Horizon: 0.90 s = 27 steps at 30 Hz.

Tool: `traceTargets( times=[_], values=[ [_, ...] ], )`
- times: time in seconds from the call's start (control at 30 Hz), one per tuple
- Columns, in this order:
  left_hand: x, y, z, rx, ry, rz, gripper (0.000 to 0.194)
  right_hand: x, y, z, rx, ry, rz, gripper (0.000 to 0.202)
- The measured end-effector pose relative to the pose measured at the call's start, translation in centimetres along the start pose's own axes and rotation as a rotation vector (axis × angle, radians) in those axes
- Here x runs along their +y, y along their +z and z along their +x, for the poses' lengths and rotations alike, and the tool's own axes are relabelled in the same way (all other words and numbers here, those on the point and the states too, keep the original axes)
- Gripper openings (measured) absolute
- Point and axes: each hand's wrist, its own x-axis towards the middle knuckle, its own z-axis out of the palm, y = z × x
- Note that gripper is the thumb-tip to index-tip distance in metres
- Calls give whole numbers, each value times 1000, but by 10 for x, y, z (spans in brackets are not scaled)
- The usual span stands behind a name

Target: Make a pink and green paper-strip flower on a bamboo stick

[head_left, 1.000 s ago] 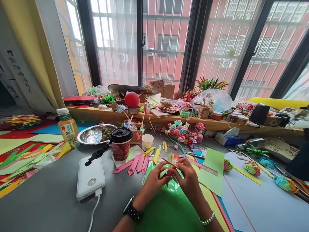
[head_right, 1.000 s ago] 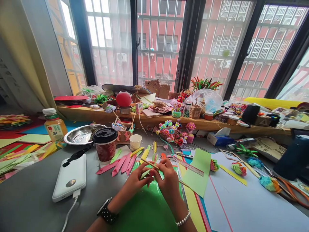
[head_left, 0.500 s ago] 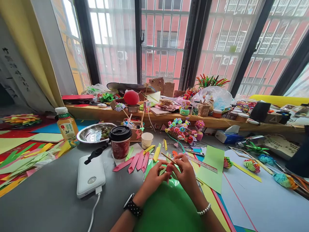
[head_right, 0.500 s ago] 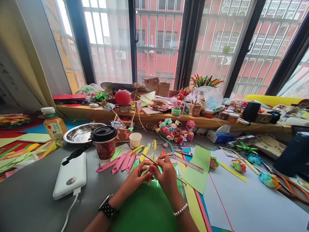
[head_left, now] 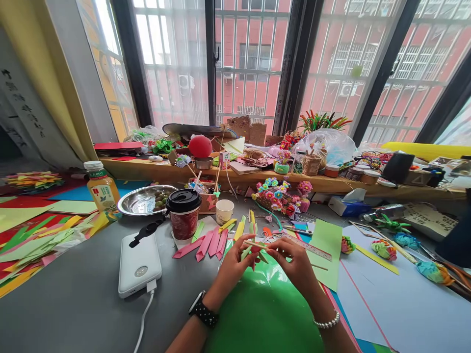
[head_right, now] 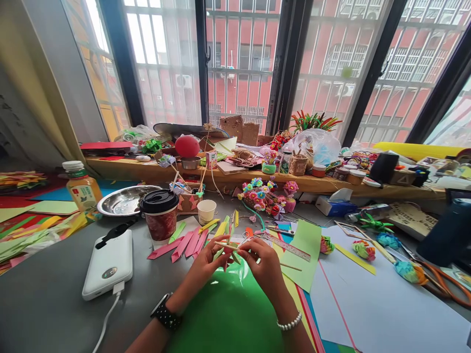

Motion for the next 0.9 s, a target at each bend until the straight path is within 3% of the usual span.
traceTargets(
  times=[0.23, 0.53, 0.7, 0.8, 0.9],
  values=[
    [-4, -1, -2, 25, 61, 104, 62, 4, 6, 2, -66, 8, -13, 17],
    [0, 6, -4, 34, 64, 183, 55, 1, 7, 0, -84, 11, 32, 18],
    [6, -5, -3, 86, 87, 324, 59, 5, 9, -1, -63, 20, -63, 18],
    [13, -13, -3, 116, 192, 512, 42, 9, 9, -1, -66, 15, -122, 15],
    [18, -14, -3, 33, 231, 683, 20, 12, 11, -2, -111, 12, -124, 14]
  ],
)
